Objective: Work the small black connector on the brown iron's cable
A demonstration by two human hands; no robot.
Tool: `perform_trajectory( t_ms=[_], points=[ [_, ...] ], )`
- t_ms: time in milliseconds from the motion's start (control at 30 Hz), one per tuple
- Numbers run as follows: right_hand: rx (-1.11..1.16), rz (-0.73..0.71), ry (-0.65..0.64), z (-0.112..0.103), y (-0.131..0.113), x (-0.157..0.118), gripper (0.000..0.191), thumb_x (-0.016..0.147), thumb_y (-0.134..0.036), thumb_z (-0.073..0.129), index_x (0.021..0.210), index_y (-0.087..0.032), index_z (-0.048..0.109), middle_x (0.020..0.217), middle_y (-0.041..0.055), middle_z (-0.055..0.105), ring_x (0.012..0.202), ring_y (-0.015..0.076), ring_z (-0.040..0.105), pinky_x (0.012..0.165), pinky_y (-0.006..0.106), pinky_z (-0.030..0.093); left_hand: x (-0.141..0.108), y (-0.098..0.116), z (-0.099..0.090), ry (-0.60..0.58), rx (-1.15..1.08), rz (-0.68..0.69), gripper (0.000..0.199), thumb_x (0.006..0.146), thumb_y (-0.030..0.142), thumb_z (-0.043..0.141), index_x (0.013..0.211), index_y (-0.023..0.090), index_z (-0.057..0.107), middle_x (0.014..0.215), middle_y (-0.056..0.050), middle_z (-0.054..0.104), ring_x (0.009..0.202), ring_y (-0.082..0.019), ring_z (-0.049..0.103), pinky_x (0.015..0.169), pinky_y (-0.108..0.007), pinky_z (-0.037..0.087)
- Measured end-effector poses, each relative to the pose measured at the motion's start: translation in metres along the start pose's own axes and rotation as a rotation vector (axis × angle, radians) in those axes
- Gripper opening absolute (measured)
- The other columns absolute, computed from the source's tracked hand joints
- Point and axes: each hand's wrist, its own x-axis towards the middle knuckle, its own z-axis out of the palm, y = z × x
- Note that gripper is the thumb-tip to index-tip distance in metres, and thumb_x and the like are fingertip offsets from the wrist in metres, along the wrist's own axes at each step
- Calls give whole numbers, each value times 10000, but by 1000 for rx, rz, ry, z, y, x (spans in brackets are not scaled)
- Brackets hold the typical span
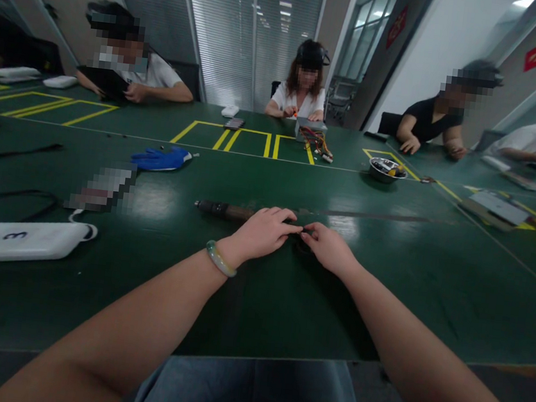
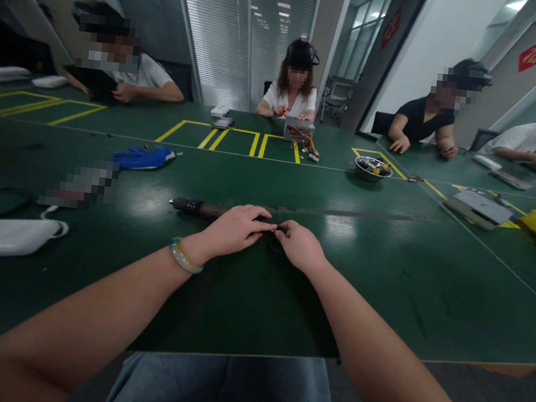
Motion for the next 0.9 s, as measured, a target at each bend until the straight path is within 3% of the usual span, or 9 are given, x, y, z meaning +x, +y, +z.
perform_trajectory(
  t_ms=[267, 400, 667, 900],
  points=[
    [2, -5, 35, -1, -2, 2, 200, 949, -360, 558, 1039, -205, 648, 897, 18, 679, 797, 169, 613, 616, 243, 371, 0, 4, -5, 92, -91, -2, 505, 902, 237, 554, 1394, 287, 450, 1322, -58, 528, 1203, -222, 506, 1050, -449, 403],
    [-6, 19, 30, -1, -2, 4, 186, 942, -357, 572, 1008, -206, 656, 867, 16, 678, 777, 165, 611, 597, 240, 364, 0, 6, -9, 154, -137, 1, 453, 913, 200, 525, 1358, 275, 487, 1240, -36, 590, 1164, -186, 538, 1124, -467, 329],
    [114, 37, 1, 0, 5, 8, 159, 914, -341, 607, 965, -203, 669, 794, -3, 671, 693, 138, 602, 552, 227, 361, -2, 3, -11, 223, -182, -36, 421, 904, 149, 511, 1308, 264, 537, 1214, -21, 619, 1131, -162, 564, 1124, -448, 348],
    [78, 43, -1, -4, 4, 8, 192, 903, -336, 611, 995, -184, 683, 766, 8, 663, 662, 142, 598, 550, 233, 362, -4, 2, -16, 245, -165, -50, 389, 923, 166, 491, 1296, 262, 548, 1187, -28, 634, 1115, -160, 576, 1105, -469, 367]
  ],
)
